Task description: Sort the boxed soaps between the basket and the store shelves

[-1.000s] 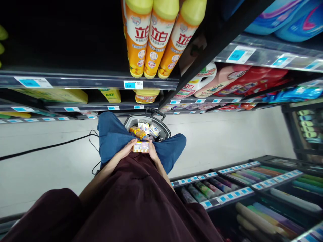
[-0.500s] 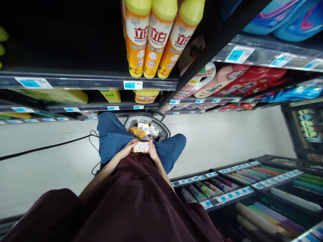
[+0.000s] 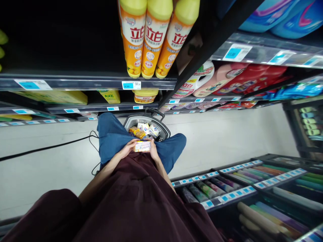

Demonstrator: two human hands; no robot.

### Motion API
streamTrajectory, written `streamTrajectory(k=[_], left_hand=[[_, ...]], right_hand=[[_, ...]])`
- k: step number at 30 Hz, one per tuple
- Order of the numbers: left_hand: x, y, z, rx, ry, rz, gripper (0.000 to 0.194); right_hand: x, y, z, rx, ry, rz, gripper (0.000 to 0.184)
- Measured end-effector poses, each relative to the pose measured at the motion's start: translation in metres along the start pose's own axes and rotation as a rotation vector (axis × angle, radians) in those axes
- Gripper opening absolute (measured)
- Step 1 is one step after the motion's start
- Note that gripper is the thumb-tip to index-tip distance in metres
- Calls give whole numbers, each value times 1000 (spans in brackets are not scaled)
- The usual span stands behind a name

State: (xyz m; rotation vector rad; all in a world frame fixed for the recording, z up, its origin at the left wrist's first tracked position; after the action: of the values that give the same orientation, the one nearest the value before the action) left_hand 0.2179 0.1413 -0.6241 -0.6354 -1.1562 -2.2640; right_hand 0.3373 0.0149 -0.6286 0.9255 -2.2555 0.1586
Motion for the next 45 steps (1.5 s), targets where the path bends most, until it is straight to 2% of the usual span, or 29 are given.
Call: streamTrajectory(k=[6, 17, 25, 30, 45], left_hand=[[-1, 0, 1, -33, 35, -25, 61], [0, -2, 3, -131, 34, 7, 67], [8, 7, 10, -243, 54, -63, 82], [9, 7, 11, -283, 63, -69, 84], [12, 15, 17, -183, 41, -41, 88]], right_hand=[[-2, 0, 1, -56, 59, 16, 72], [-3, -1, 4, -107, 100, 36, 67], [-2, 0, 2, -74, 64, 24, 67], [-1, 0, 1, -68, 64, 32, 65], [0, 1, -4, -85, 95, 60, 67]])
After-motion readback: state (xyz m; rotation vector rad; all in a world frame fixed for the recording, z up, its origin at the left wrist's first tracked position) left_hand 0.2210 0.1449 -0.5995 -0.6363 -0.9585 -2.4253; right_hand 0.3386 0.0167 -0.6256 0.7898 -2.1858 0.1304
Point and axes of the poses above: each hand's wrist, its own x-axis away from the middle knuckle, its own y-axis out of the palm, z = x × y, the point moved 6 cm from there along -x, towards the middle knuckle, and after that the axes turned 5 degrees about x, right-handed, at the moved point
